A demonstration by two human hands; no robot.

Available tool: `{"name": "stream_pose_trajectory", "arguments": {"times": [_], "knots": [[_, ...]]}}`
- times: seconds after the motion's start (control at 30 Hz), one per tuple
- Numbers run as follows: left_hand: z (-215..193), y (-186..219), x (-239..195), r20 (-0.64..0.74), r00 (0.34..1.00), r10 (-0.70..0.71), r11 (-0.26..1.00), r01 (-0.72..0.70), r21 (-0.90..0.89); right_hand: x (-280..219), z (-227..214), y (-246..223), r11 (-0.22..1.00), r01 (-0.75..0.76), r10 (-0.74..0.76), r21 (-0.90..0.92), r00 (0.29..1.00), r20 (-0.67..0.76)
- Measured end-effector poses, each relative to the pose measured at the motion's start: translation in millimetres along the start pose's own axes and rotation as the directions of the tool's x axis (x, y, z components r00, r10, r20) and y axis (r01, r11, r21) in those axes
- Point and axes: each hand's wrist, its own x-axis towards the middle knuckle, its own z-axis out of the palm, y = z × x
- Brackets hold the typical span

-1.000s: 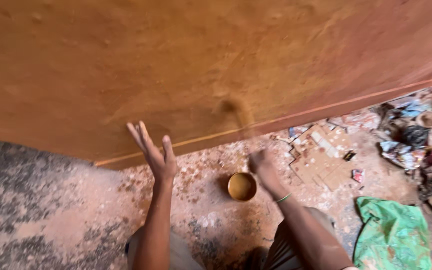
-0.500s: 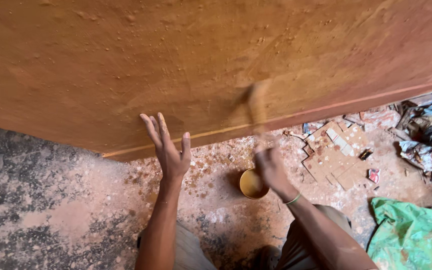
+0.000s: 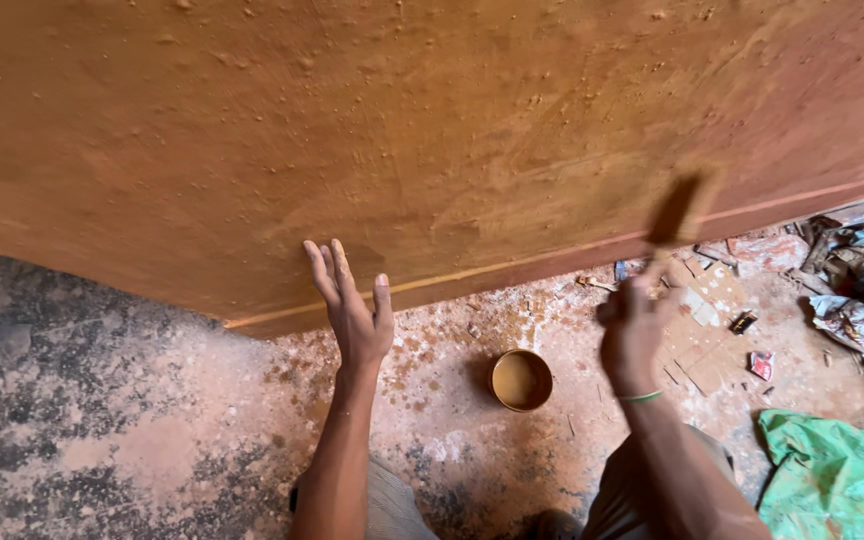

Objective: The person paints a wall with a brush, applying a yellowish-brown liquid to the lower section. They repeatedly dip the brush into a small container on the floor to reload the liquid and continue brushing the wall surface.

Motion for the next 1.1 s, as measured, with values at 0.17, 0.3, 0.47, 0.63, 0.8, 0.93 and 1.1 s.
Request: {"name": "stream_pose_trajectory", "arguments": {"times": [0.17, 0.3, 0.47, 0.63, 0.8, 0.93, 1.1], "knots": [[5.3, -1.7, -3.1, -0.033, 0.999, 0.024, 1.000, -0.024, -0.002, 28.8, -6.1, -10.5, 0.967, -0.136, 0.125, -0.214, 0.990, -0.066], [7.6, -0.9, 4.0, -0.009, 1.000, 0.018, 0.999, -0.018, 0.048, -4.1, 29.7, 18.8, 0.757, -0.350, 0.412, -0.552, 0.911, -0.014], [7.1, -1.9, 0.1, 0.038, 0.999, -0.010, 0.995, 0.006, 0.100, -56.4, 34.3, 40.9, 0.736, -0.207, 0.592, -0.645, 0.659, 0.464], [3.9, -5.9, -0.3, 0.050, 0.999, -0.014, 0.997, 0.010, 0.080, -35.7, 24.6, 46.3, 0.777, -0.142, 0.380, -0.613, 0.882, 0.277], [8.5, -7.8, -1.9, 0.045, 0.999, 0.003, 0.995, -0.008, 0.100, 0.0, -6.7, 38.8, 0.952, -0.302, 0.300, -0.051, 0.953, -0.047], [7.8, -7.1, -1.7, 0.062, 0.998, 0.012, 0.992, -0.019, 0.123, -1.0, -5.9, 33.3, 0.978, -0.187, 0.192, 0.094, 0.980, -0.048], [2.0, -4.1, 1.3, 0.079, 0.997, 0.009, 0.994, -0.017, 0.104, -10.0, 23.1, 30.2, 0.949, -0.234, 0.257, -0.210, 0.962, 0.089]]}}
